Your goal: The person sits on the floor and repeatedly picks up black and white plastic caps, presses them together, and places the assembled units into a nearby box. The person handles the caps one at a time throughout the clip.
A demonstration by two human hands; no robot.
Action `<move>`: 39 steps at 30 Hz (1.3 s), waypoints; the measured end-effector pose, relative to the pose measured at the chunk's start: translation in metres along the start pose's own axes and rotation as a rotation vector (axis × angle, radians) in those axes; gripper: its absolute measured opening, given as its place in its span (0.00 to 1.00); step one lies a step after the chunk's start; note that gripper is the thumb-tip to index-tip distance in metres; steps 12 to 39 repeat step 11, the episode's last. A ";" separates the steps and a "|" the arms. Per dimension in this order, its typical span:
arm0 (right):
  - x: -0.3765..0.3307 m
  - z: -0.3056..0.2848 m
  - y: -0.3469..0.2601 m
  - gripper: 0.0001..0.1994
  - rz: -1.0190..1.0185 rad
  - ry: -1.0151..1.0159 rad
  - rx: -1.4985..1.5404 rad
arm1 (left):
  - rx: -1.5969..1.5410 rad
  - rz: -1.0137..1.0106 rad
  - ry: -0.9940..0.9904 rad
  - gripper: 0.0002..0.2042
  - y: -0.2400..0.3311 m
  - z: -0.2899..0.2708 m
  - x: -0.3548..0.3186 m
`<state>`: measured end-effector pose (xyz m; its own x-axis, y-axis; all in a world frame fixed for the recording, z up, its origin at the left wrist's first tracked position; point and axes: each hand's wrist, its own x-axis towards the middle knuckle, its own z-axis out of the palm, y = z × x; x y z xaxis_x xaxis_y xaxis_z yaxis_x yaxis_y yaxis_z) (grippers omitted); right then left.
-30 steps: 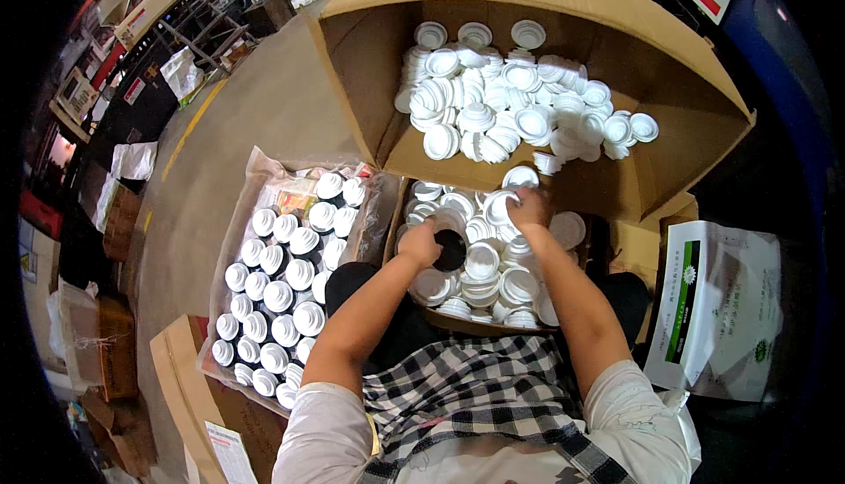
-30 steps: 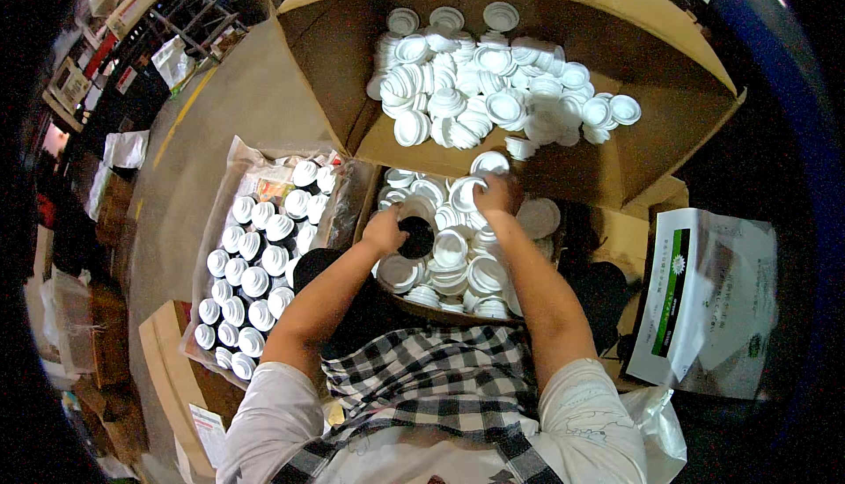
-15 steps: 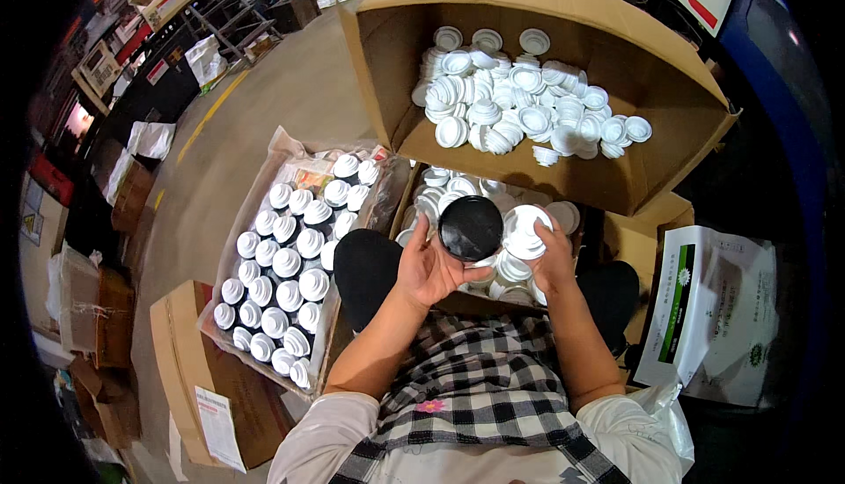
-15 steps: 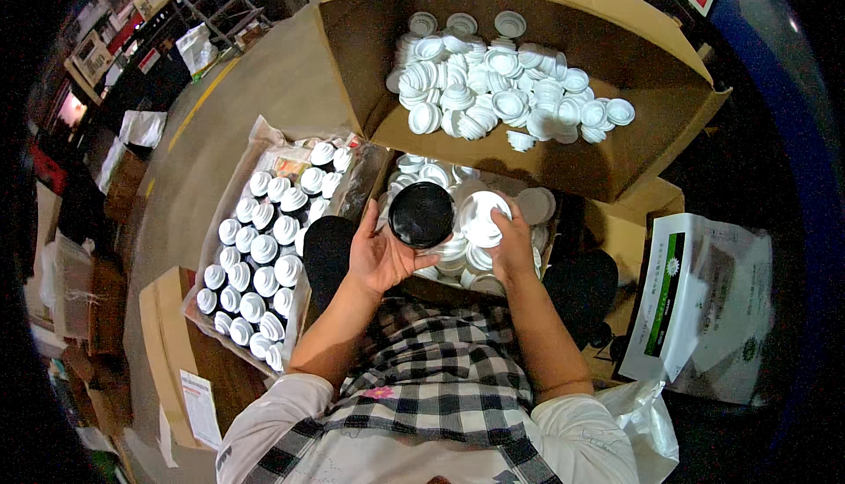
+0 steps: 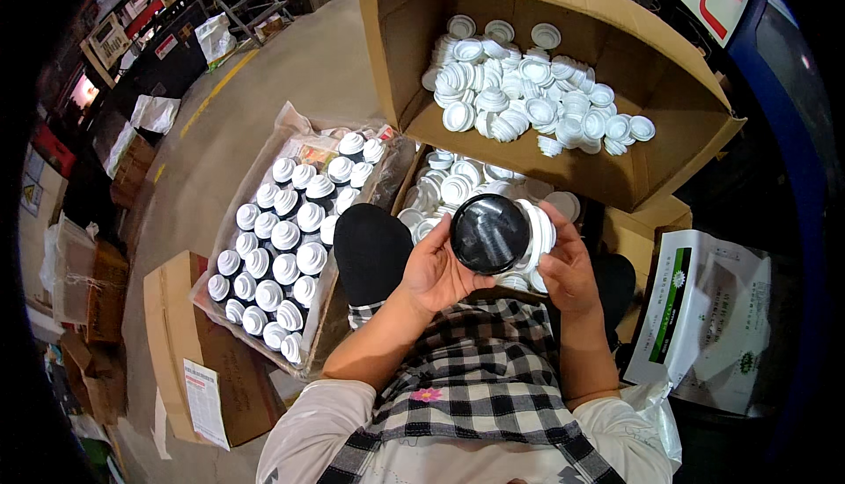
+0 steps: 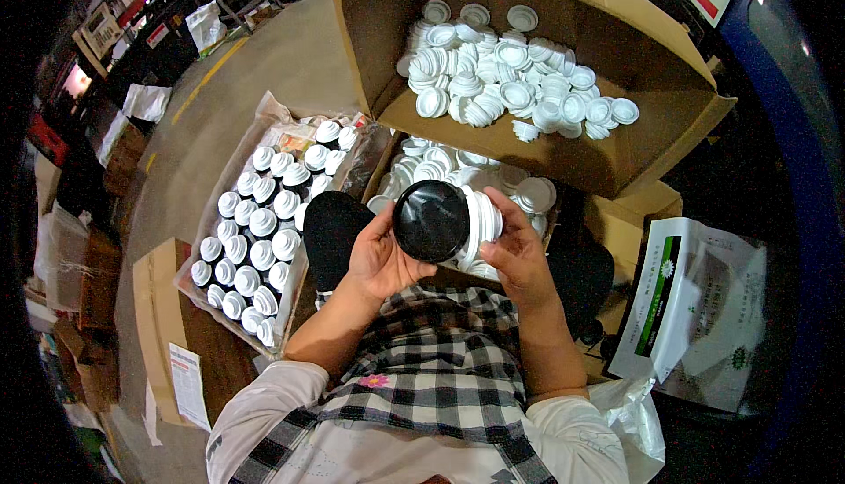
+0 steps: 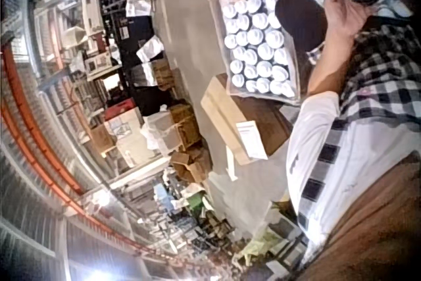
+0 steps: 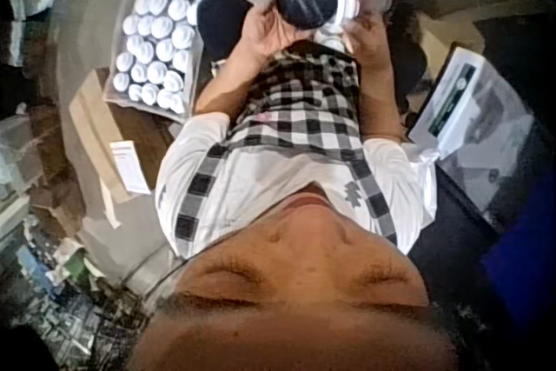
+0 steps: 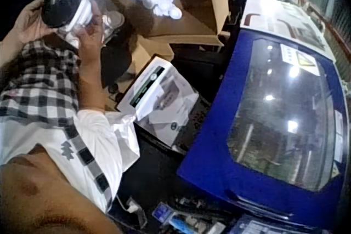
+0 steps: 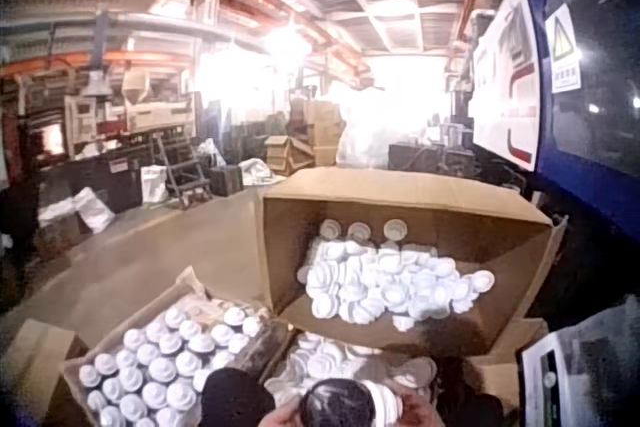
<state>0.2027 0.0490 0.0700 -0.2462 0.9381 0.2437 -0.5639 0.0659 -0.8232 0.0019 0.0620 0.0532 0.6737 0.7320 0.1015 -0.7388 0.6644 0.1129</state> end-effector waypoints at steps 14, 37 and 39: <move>-0.014 0.022 -0.024 0.36 -0.267 -0.039 -0.862 | 0.152 0.000 0.094 0.38 -0.003 -0.005 -0.010; -0.014 0.022 -0.024 0.36 -0.267 -0.039 -0.862 | 0.152 0.000 0.094 0.38 -0.003 -0.005 -0.010; -0.014 0.022 -0.024 0.36 -0.267 -0.039 -0.862 | 0.152 0.000 0.094 0.38 -0.003 -0.005 -0.010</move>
